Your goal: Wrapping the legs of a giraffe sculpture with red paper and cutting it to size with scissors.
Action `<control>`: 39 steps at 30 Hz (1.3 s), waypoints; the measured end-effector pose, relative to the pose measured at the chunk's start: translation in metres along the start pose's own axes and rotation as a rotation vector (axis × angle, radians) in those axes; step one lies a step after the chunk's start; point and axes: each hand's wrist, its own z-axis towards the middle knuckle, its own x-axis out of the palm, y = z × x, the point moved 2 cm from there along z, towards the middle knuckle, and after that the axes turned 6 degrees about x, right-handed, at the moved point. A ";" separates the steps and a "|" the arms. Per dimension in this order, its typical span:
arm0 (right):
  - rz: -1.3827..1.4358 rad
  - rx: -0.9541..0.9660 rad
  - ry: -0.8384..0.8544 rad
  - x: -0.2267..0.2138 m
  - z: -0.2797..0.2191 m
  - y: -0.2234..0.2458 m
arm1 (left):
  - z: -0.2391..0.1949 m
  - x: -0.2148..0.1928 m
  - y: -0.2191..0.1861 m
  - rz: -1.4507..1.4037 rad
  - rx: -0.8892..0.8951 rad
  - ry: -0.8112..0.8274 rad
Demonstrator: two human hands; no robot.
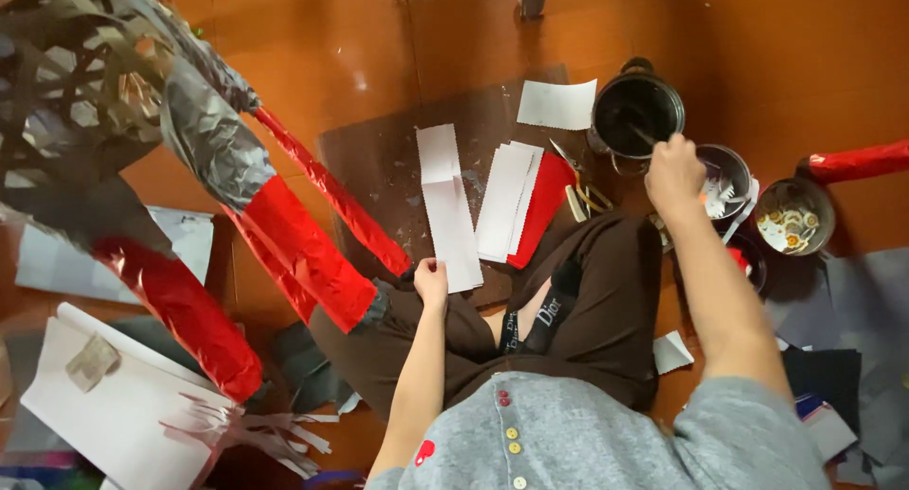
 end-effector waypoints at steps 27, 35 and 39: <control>0.914 -0.147 0.663 -0.071 -0.090 0.215 | -0.015 0.023 -0.015 -0.382 -0.281 0.278; 0.245 -0.468 0.340 0.045 -0.022 0.310 | -0.026 0.044 0.001 -0.594 -0.498 0.309; 0.439 -0.322 0.386 0.087 -0.005 0.329 | -0.029 0.045 -0.008 -0.645 -0.546 0.329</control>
